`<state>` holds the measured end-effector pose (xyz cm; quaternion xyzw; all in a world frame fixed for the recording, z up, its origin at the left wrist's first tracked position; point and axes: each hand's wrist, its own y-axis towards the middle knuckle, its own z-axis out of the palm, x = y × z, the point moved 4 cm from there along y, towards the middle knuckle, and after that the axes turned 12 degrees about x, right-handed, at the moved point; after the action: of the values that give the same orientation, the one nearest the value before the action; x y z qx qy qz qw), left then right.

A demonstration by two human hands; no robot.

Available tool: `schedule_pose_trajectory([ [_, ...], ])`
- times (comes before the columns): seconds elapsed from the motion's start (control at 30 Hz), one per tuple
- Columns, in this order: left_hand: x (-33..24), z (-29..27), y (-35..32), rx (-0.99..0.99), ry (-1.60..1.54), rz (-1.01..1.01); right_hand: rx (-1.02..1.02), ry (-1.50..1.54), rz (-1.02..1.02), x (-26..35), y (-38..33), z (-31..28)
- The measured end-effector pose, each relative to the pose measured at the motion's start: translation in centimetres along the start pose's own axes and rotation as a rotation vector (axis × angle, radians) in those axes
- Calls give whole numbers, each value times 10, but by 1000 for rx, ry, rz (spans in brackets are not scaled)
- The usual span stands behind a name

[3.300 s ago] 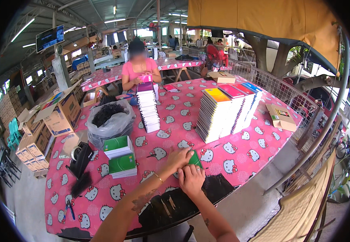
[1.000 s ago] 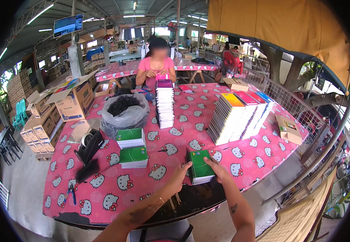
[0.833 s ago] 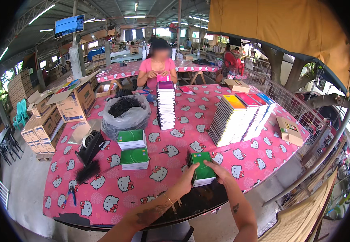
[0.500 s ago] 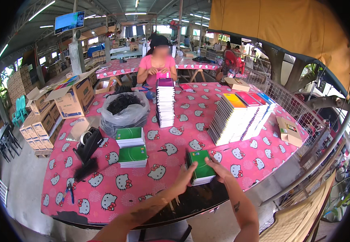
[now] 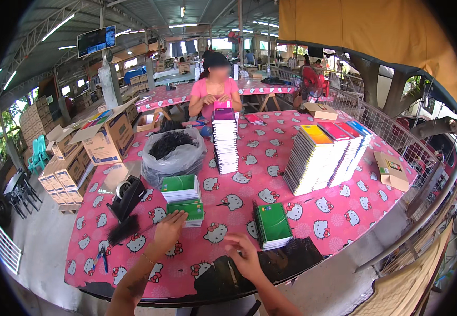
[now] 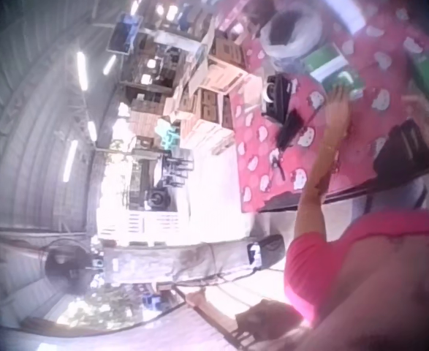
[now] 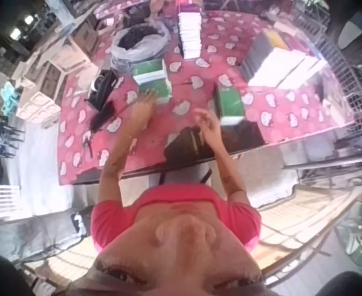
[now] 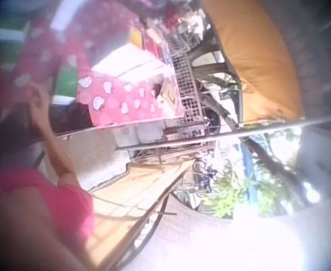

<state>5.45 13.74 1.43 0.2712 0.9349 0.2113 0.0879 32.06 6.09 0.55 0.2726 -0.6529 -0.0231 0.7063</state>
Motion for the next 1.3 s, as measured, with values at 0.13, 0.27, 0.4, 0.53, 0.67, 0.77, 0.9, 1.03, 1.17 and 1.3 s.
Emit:
schedule_pose_trajectory([
  [0.13,-32,-44,-3,124,-94,-2,-85,-306,-80,4,12,15],
  [0.27,-73,-9,-31,409,-179,186,86,-319,17,-24,16,23],
  [0.4,-91,-25,-46,94,-382,-27,147,-363,139,-55,-5,27],
  [0.53,-87,8,-81,99,-869,-378,83,-216,225,-59,-7,40],
  [0.67,-71,-14,-70,118,-853,-227,125,-168,300,-61,-10,32],
  [0.77,25,-34,-95,-113,-285,-409,117,-197,299,-59,-13,28],
  [0.9,127,-20,-152,-51,106,-543,79,83,275,-77,-13,33],
  [1.03,130,-21,-145,-98,197,-461,99,164,336,-82,-13,29],
  [1.17,112,-28,-144,-125,230,-461,160,155,325,-75,-12,34],
  [1.3,77,-35,-128,-163,62,-447,201,92,359,-73,-14,31],
])
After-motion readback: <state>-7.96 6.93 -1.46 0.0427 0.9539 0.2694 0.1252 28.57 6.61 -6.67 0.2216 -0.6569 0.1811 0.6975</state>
